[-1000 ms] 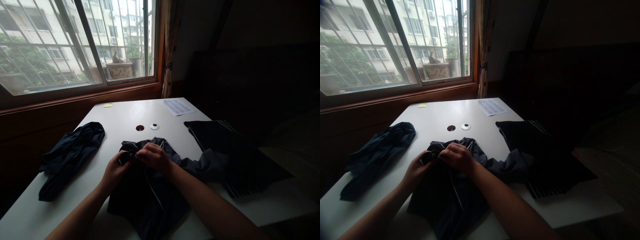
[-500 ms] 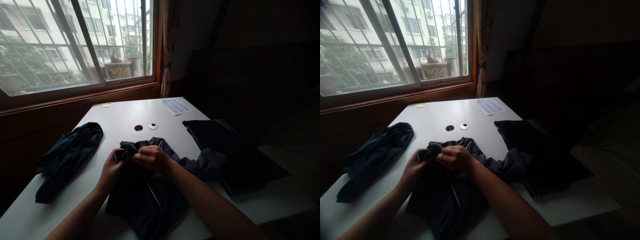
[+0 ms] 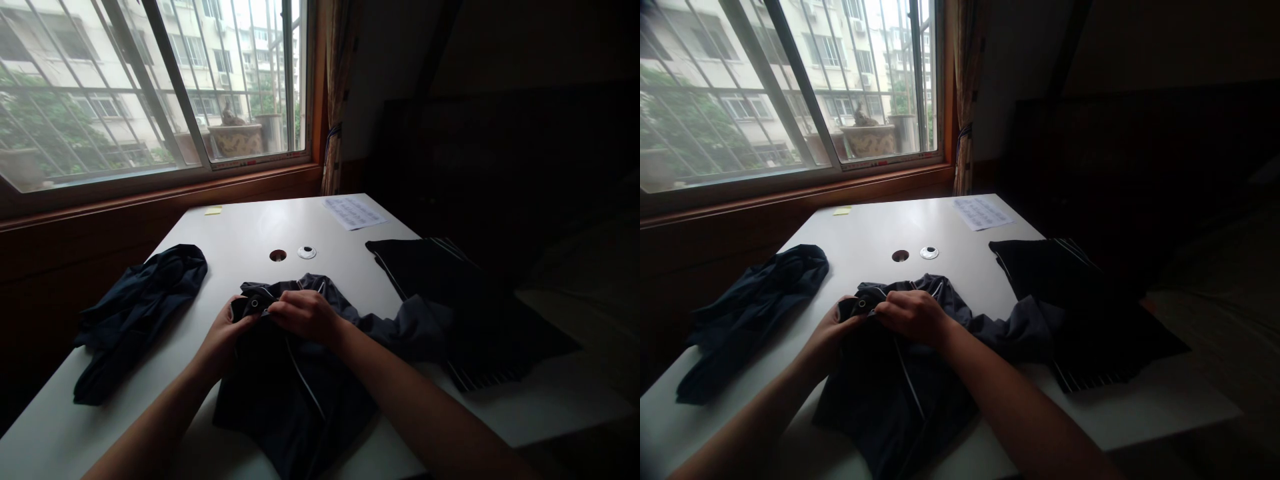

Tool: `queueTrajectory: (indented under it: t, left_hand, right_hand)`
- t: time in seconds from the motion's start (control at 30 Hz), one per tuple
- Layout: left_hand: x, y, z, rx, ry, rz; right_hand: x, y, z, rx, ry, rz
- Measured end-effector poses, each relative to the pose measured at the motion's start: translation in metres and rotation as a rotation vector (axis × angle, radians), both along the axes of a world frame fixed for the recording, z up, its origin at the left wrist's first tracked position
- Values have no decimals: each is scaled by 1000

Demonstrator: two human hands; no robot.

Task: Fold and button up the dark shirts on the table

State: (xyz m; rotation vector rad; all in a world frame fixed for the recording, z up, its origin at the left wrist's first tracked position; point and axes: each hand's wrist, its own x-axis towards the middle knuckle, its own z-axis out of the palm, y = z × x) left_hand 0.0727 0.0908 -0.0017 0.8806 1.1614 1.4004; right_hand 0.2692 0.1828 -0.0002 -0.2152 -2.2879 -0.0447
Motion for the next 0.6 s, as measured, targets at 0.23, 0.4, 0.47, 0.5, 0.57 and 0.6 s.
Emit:
queueTrajectory:
  t: [0.23,0.4,0.47,0.5,0.57,0.6]
  left_hand:
    - [5,-1,5,-50,-54,50]
    - [0,0,9,-58,-80,130]
    - [-1,1,10,-47,-75,156]
    - [-2,2,10,-42,-72,160]
    - [-2,2,9,-37,-69,157]
    - [-1,2,9,-38,-66,153]
  right_hand:
    - [1,-1,2,111,-63,52]
    - [4,1,4,26,-22,52]
    - [4,3,2,-87,78,25]
    - [5,5,1,-146,137,3]
    - [5,6,0,-235,227,-43]
    - [6,6,1,-260,250,-59]
